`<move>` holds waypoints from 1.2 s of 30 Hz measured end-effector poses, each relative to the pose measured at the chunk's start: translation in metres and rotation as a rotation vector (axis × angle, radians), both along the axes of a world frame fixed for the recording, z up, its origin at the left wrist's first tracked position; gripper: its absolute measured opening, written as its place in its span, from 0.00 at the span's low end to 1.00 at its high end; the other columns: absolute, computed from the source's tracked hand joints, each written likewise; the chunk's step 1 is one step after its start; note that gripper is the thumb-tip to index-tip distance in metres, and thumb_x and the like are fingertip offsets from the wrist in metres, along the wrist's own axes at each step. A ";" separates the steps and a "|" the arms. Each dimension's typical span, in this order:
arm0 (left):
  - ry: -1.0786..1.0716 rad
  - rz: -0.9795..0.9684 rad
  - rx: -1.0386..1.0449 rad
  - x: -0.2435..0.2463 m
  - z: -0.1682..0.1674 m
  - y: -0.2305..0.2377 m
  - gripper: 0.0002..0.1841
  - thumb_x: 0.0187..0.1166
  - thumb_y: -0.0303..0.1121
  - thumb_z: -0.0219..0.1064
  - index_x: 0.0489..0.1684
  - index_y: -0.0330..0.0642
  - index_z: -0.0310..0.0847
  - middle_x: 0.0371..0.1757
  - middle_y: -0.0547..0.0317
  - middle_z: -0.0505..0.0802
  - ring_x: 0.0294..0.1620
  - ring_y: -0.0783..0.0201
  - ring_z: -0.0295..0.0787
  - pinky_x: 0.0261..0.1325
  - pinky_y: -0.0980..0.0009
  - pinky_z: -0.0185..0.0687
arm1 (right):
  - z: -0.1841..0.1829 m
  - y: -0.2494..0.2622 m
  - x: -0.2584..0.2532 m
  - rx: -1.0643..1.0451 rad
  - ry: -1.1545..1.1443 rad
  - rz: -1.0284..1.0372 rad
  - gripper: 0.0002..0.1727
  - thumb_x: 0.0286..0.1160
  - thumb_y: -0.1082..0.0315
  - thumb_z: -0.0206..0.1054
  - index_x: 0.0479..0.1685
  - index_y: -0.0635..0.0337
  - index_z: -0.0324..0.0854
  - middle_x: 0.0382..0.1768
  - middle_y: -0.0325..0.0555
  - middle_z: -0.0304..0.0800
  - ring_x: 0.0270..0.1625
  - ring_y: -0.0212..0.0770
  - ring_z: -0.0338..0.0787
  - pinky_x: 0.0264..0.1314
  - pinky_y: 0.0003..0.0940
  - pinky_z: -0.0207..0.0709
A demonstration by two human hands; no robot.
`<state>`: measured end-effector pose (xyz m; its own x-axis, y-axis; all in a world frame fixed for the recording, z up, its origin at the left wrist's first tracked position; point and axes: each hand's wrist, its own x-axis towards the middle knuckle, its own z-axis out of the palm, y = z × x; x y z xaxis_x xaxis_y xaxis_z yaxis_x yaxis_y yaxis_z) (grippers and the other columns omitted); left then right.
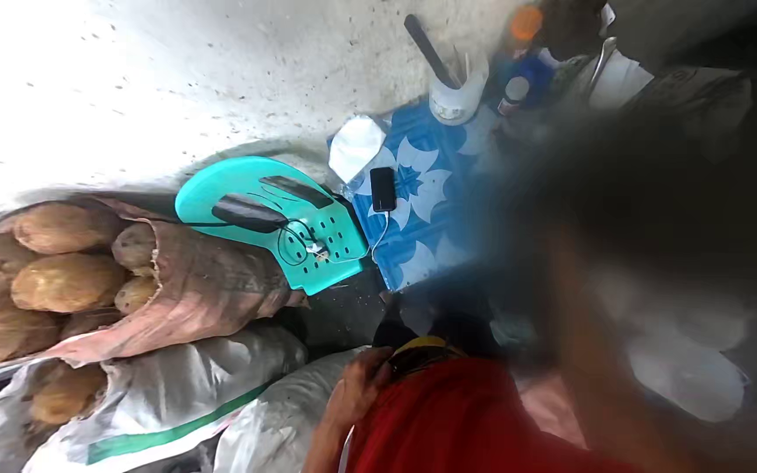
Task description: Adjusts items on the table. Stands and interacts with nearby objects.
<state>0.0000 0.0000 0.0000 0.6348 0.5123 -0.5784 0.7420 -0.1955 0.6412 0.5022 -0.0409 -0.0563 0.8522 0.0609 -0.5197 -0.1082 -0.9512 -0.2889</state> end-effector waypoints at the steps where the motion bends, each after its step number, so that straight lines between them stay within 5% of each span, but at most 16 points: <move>1: 0.010 0.043 -0.018 -0.001 -0.006 -0.001 0.19 0.83 0.41 0.60 0.65 0.44 0.88 0.62 0.54 0.94 0.67 0.59 0.90 0.75 0.53 0.81 | -0.013 -0.004 0.005 -0.029 -0.020 0.020 0.58 0.56 0.40 0.85 0.85 0.66 0.62 0.83 0.72 0.63 0.82 0.69 0.69 0.80 0.63 0.68; 6: 0.091 0.310 -0.263 0.005 -0.054 0.005 0.23 0.85 0.44 0.59 0.70 0.42 0.84 0.64 0.50 0.93 0.65 0.58 0.90 0.72 0.53 0.83 | -0.007 -0.022 -0.002 0.089 -0.130 0.054 0.50 0.63 0.42 0.81 0.82 0.63 0.69 0.82 0.71 0.63 0.83 0.69 0.66 0.81 0.63 0.66; 9: 0.061 0.457 -0.337 0.015 -0.097 0.009 0.21 0.88 0.43 0.56 0.68 0.41 0.85 0.62 0.49 0.93 0.64 0.59 0.90 0.72 0.54 0.82 | 0.004 -0.060 -0.056 0.374 -0.248 0.177 0.33 0.82 0.50 0.67 0.80 0.62 0.74 0.75 0.64 0.77 0.76 0.56 0.80 0.79 0.51 0.76; 12: 0.050 0.613 -0.486 0.031 -0.157 0.009 0.24 0.89 0.44 0.55 0.76 0.39 0.79 0.70 0.43 0.88 0.67 0.51 0.87 0.67 0.49 0.83 | -0.006 -0.103 -0.127 0.493 -0.121 0.214 0.25 0.89 0.59 0.58 0.75 0.67 0.78 0.70 0.60 0.85 0.71 0.48 0.86 0.77 0.42 0.79; 17: 0.048 0.948 -0.617 0.067 -0.230 0.011 0.28 0.93 0.45 0.53 0.86 0.40 0.65 0.81 0.38 0.77 0.75 0.43 0.79 0.69 0.44 0.78 | -0.082 -0.104 -0.152 0.472 0.383 -0.006 0.31 0.95 0.54 0.49 0.89 0.64 0.61 0.87 0.58 0.67 0.86 0.49 0.71 0.86 0.50 0.68; 21: -0.085 1.197 -0.629 0.092 -0.250 0.007 0.23 0.92 0.39 0.46 0.78 0.35 0.67 0.77 0.41 0.79 0.70 0.48 0.82 0.64 0.49 0.83 | -0.158 -0.073 -0.134 0.571 0.300 -0.111 0.33 0.95 0.55 0.47 0.91 0.68 0.56 0.91 0.62 0.57 0.92 0.50 0.61 0.93 0.46 0.57; 25: -0.255 1.213 -0.550 0.092 -0.268 -0.016 0.28 0.91 0.48 0.42 0.83 0.40 0.63 0.81 0.47 0.77 0.74 0.52 0.80 0.68 0.49 0.82 | -0.212 -0.056 -0.127 0.726 0.226 -0.334 0.39 0.92 0.49 0.51 0.95 0.60 0.47 0.93 0.58 0.51 0.92 0.47 0.59 0.91 0.49 0.62; 31: -0.385 1.167 -0.385 0.099 -0.295 -0.035 0.32 0.90 0.52 0.34 0.86 0.39 0.55 0.80 0.51 0.77 0.76 0.57 0.77 0.72 0.51 0.78 | -0.237 -0.063 -0.111 0.880 0.104 -0.412 0.39 0.91 0.49 0.48 0.93 0.67 0.49 0.90 0.63 0.55 0.89 0.47 0.64 0.90 0.43 0.63; 36: -0.350 1.199 -0.232 0.104 -0.317 -0.042 0.36 0.89 0.56 0.29 0.91 0.42 0.46 0.85 0.47 0.71 0.79 0.55 0.74 0.72 0.49 0.77 | -0.249 -0.051 -0.093 0.919 -0.031 -0.455 0.36 0.89 0.49 0.54 0.82 0.73 0.63 0.79 0.67 0.71 0.82 0.47 0.73 0.86 0.38 0.66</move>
<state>0.1040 -0.0418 -0.3171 -0.0185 0.7790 -0.6267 0.1595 0.6211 0.7673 0.4095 -0.0921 -0.3053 0.9061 0.0923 -0.4129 -0.3837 -0.2321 -0.8938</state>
